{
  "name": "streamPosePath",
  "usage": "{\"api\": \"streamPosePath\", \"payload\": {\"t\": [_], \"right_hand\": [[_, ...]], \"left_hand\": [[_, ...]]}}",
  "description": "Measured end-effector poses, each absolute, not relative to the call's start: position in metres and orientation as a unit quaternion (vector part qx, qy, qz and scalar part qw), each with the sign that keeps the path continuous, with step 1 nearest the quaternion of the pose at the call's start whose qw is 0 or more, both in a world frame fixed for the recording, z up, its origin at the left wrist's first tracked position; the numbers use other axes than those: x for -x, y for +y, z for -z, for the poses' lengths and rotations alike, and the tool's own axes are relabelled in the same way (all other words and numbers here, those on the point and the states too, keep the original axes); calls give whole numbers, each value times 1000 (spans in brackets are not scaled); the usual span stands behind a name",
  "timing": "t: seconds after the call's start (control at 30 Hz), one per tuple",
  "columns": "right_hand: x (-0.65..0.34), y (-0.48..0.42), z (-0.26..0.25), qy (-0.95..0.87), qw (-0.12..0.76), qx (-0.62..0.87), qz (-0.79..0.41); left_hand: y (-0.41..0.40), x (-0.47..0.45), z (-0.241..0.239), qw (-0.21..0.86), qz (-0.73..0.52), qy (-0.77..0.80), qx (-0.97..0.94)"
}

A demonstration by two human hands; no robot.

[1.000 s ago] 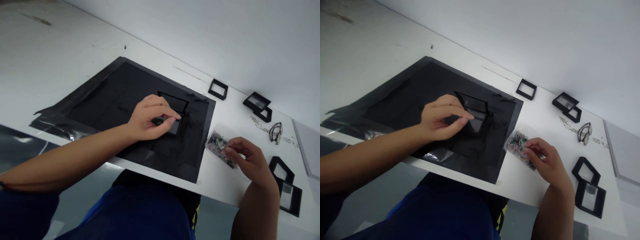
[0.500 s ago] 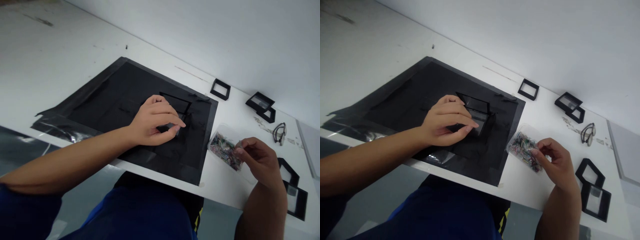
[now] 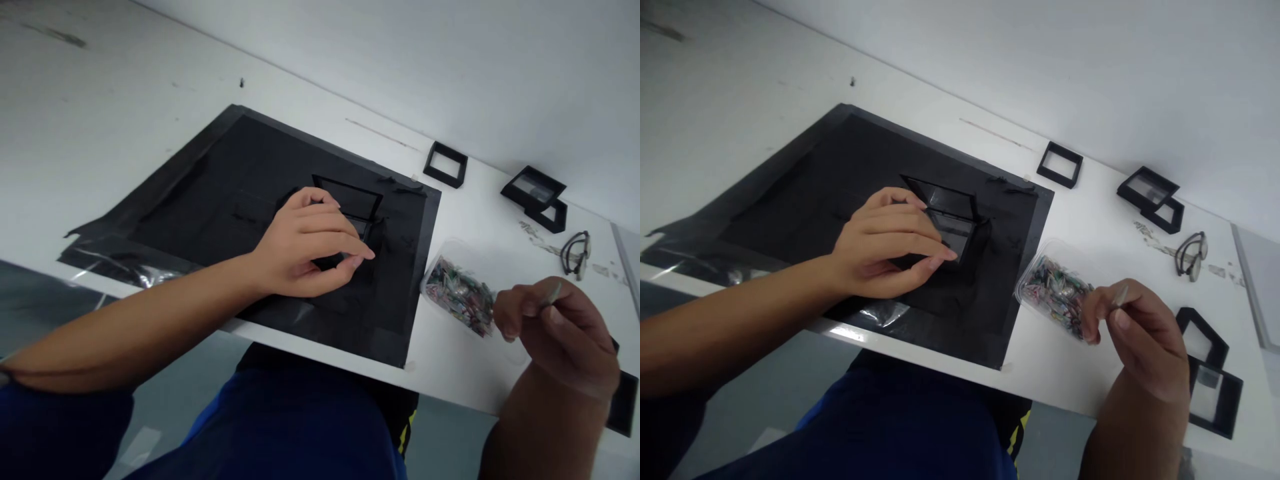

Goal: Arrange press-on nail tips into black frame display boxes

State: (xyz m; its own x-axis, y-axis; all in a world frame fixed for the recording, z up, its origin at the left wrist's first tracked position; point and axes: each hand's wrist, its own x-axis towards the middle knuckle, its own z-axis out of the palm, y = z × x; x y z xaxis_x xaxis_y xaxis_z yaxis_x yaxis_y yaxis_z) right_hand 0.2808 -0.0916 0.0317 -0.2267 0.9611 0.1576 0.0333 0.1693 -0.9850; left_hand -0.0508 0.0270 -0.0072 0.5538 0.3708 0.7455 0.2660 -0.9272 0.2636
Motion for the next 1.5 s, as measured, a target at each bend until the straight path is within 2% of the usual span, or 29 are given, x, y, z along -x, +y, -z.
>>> {"api": "streamPosePath", "payload": {"t": [0.2, 0.3, 0.37, 0.5, 0.6, 0.77, 1.03, 1.27, 1.5], "right_hand": [[-266, -102, -32, -609, 462, 430, -481], [-249, -106, -34, -636, 426, 416, -491], [-230, -104, -40, -674, 370, 406, -494], [-185, -91, -58, -756, 183, 402, -484], [-167, -81, -61, -761, 141, 406, -486], [-172, -79, -43, -725, 190, 435, -500], [-176, -85, -30, -713, 295, 450, -450], [-172, -83, -23, -669, 398, 451, -436], [-162, -90, -27, -619, 447, 520, -383]], "left_hand": [[28, 50, 6, 88, -426, 194, -879], [27, 50, 3, 158, -467, 149, -857], [25, 50, 0, 240, -467, 122, -842], [14, 53, -6, 425, -394, 89, -810], [6, 53, -8, 534, -326, 85, -775], [0, 54, -10, 593, -341, 116, -720], [-6, 54, -11, 663, -324, 134, -662], [-9, 51, -7, 724, -248, 123, -632], [-7, 49, -7, 721, -325, 144, -595]]}}
